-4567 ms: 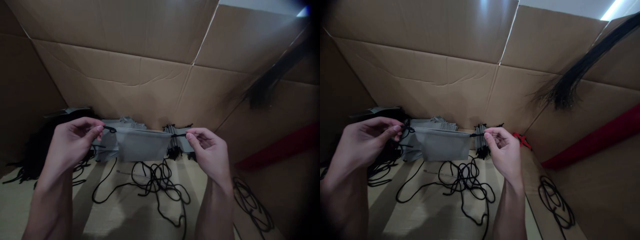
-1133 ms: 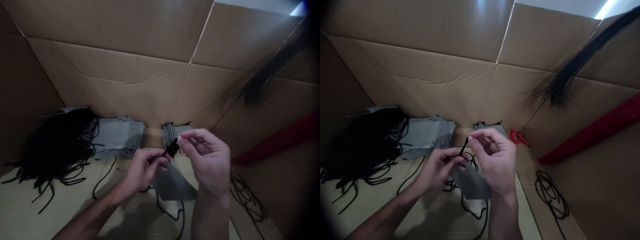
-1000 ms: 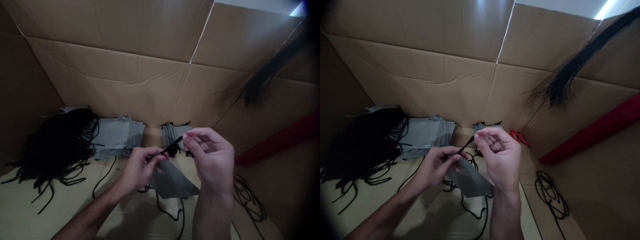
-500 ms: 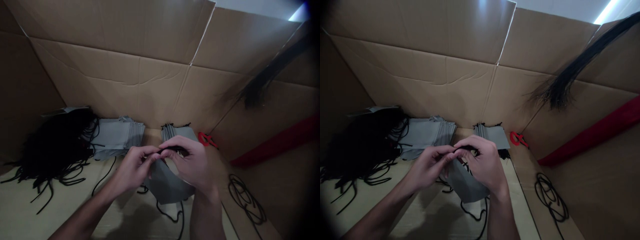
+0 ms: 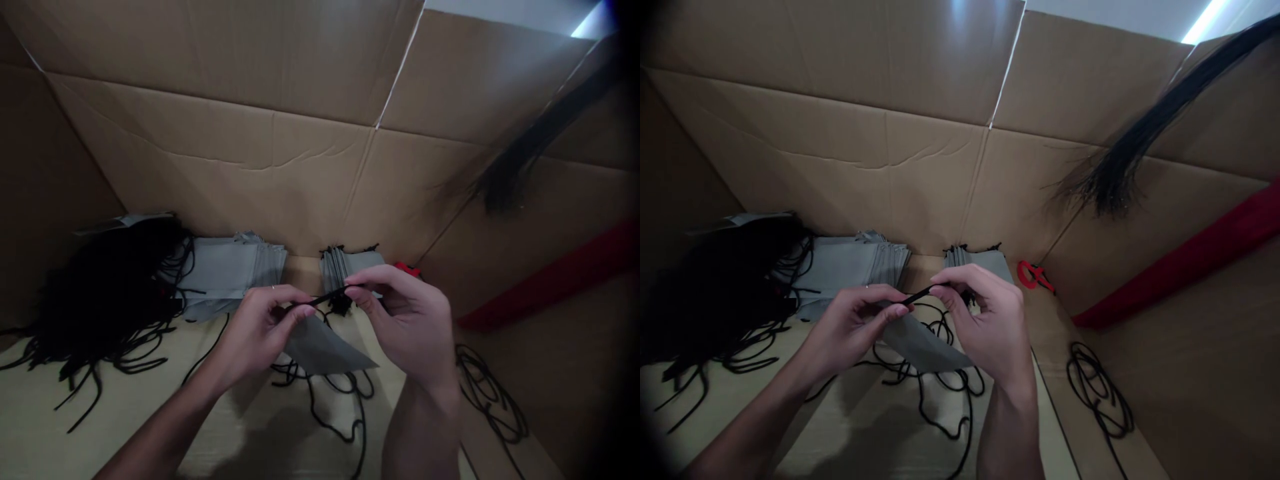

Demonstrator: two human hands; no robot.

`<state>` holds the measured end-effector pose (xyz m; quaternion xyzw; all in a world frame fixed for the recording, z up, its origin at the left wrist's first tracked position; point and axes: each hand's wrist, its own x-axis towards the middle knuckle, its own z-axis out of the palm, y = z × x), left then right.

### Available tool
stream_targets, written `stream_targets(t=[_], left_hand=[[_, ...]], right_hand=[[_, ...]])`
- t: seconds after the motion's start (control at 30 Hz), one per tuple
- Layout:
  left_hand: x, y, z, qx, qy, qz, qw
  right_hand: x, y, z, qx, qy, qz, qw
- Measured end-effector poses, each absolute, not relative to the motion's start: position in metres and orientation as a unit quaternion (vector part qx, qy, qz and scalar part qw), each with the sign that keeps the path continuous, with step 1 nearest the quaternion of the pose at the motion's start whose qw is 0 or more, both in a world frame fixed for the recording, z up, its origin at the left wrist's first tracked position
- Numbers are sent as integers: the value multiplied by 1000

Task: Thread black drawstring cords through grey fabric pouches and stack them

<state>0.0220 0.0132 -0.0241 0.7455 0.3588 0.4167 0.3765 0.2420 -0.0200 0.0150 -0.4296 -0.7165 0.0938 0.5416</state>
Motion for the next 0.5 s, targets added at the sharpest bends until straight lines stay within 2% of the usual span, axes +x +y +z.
stream_targets(t=[0.17, 0.27, 0.5], left_hand=[[20, 14, -20, 779, 354, 427, 292], [22, 12, -23, 769, 384, 415, 297], [26, 12, -20, 599, 383, 427, 559]], right_hand=[[243, -21, 14, -441, -709, 92, 543], [242, -20, 16, -439, -707, 48, 552], [231, -26, 22, -453, -720, -14, 526]])
